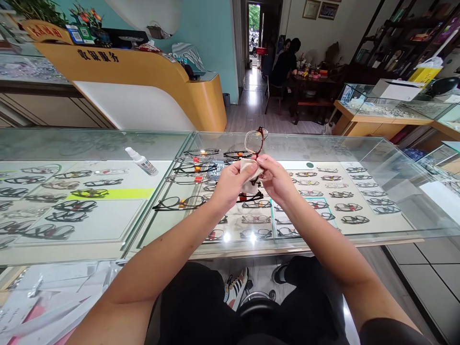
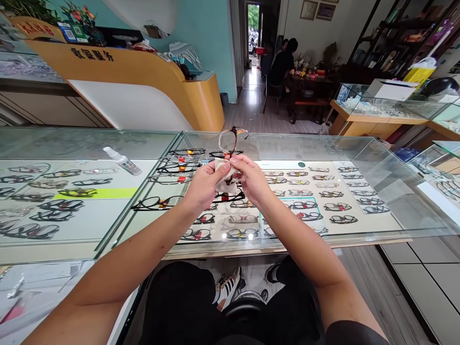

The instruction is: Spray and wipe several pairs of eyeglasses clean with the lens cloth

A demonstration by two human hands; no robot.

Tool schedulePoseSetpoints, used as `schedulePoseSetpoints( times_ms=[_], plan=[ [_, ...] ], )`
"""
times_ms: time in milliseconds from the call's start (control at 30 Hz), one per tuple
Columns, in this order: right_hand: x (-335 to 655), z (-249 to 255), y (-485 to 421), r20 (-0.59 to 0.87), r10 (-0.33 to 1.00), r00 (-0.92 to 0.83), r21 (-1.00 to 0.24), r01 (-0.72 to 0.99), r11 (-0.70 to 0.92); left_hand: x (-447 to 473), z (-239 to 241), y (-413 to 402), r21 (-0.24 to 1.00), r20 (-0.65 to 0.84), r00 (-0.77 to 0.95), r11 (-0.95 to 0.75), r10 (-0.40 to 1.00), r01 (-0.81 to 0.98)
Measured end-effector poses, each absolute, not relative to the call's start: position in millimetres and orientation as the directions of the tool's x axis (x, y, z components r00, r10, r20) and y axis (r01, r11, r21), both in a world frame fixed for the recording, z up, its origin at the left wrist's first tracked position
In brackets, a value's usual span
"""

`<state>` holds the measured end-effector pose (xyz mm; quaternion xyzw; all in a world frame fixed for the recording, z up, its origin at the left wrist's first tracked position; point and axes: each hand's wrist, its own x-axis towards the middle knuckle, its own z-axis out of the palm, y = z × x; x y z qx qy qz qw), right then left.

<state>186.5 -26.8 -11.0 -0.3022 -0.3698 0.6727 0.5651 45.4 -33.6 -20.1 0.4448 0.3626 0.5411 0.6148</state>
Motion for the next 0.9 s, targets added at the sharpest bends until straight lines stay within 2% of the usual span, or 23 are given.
schedulePoseSetpoints(
  times_ms=[133, 267, 433, 667, 900],
  plan=[
    [186, -13, -26, 0.056, 0.981, -0.187, -0.813, -0.579, -0.064, 48, -22, -33, 0.932, 0.101, 0.103, -0.058, 0.989, -0.357],
    [192, -12, -24, 0.025, 0.987, -0.156, -0.834, -0.548, -0.065, 46, -27, -29, 0.950, 0.132, 0.155, -0.080, 0.979, -0.302],
    [195, -13, -21, 0.005, 0.993, -0.118, -0.849, -0.525, -0.058, 39, -26, -23, 0.963, 0.107, 0.286, -0.029, 0.952, -0.267],
    [191, -15, -27, 0.074, 0.982, -0.176, -0.899, -0.437, -0.011, 36, -20, -22, 0.954, 0.060, 0.267, 0.023, 0.962, -0.298],
    [196, -15, -21, 0.060, 0.995, -0.076, -0.924, -0.381, 0.027, 32, -21, -21, 0.959, 0.030, 0.291, 0.054, 0.956, -0.277]
  ],
)
